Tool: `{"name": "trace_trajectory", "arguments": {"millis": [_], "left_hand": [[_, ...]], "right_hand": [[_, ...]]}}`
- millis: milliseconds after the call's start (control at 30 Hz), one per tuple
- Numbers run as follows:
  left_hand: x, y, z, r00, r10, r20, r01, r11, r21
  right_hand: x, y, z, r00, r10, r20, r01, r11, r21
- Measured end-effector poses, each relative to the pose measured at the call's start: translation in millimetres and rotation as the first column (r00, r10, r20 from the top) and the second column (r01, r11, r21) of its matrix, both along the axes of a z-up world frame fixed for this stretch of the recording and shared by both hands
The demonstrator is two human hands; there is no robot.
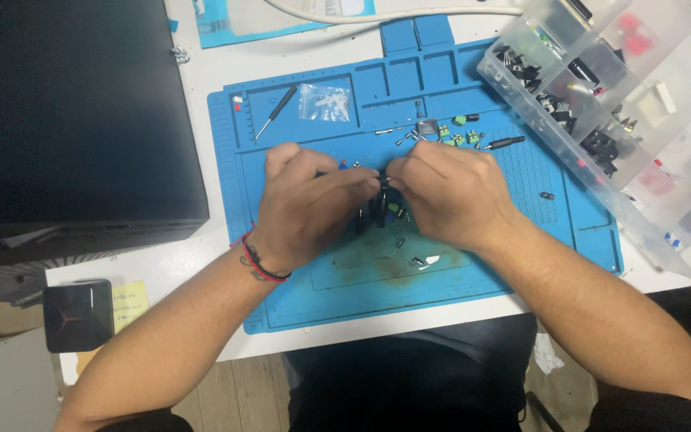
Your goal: The person sorts a pile of small electronic components on a blue work mat, picking up items and placing them into a compartmentalized plastic organizer. The person uses a red-handled tool to manipulate some of the components during the sorting process.
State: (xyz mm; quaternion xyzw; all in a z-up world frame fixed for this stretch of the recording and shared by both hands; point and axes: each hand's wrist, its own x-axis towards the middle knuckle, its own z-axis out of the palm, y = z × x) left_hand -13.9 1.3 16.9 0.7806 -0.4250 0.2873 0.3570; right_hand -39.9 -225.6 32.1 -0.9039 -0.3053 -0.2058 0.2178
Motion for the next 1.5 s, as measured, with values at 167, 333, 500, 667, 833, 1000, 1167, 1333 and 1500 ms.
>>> {"name": "trace_trajectory", "arguments": {"millis": [167, 333, 500, 667, 833, 1000, 1167, 1333, 1500], "left_hand": [[4, 3, -7, 0.991, -0.059, 0.123, 0.063, 0.998, -0.031], [3, 3, 11, 0.978, -0.100, 0.183, 0.096, 0.995, 0.029], [2, 3, 2, 0.976, -0.070, 0.207, 0.067, 0.998, 0.018], [3, 2, 14, 0.982, -0.015, 0.186, 0.006, 0.999, 0.048], [3, 0, 20, 0.990, 0.072, 0.120, -0.084, 0.992, 0.097], [6, 8, 16, 0.993, 0.077, 0.085, -0.090, 0.983, 0.160], [5, 10, 16, 0.999, 0.003, 0.034, -0.010, 0.979, 0.205], [3, 12, 13, 0.999, 0.017, -0.034, -0.005, 0.942, 0.334], [0, 14, 10, 0.995, 0.071, -0.071, -0.040, 0.931, 0.363]], "right_hand": [[-1, 0, 1, 0.998, 0.000, -0.070, 0.003, 0.999, 0.044], [0, 2, 8, 0.987, 0.051, -0.149, -0.031, 0.991, 0.131], [-2, 1, 6, 0.980, 0.046, -0.192, -0.016, 0.988, 0.153], [-2, 4, 5, 0.988, 0.052, -0.149, -0.019, 0.975, 0.220], [-1, -1, 14, 0.996, 0.024, -0.090, 0.004, 0.955, 0.296], [7, -25, 10, 0.999, -0.016, -0.036, 0.028, 0.930, 0.366], [4, -37, 15, 0.995, -0.103, 0.007, 0.092, 0.917, 0.389], [2, -45, 26, 0.946, -0.321, 0.045, 0.304, 0.927, 0.219], [3, -54, 30, 0.907, -0.419, 0.039, 0.410, 0.901, 0.143]]}}
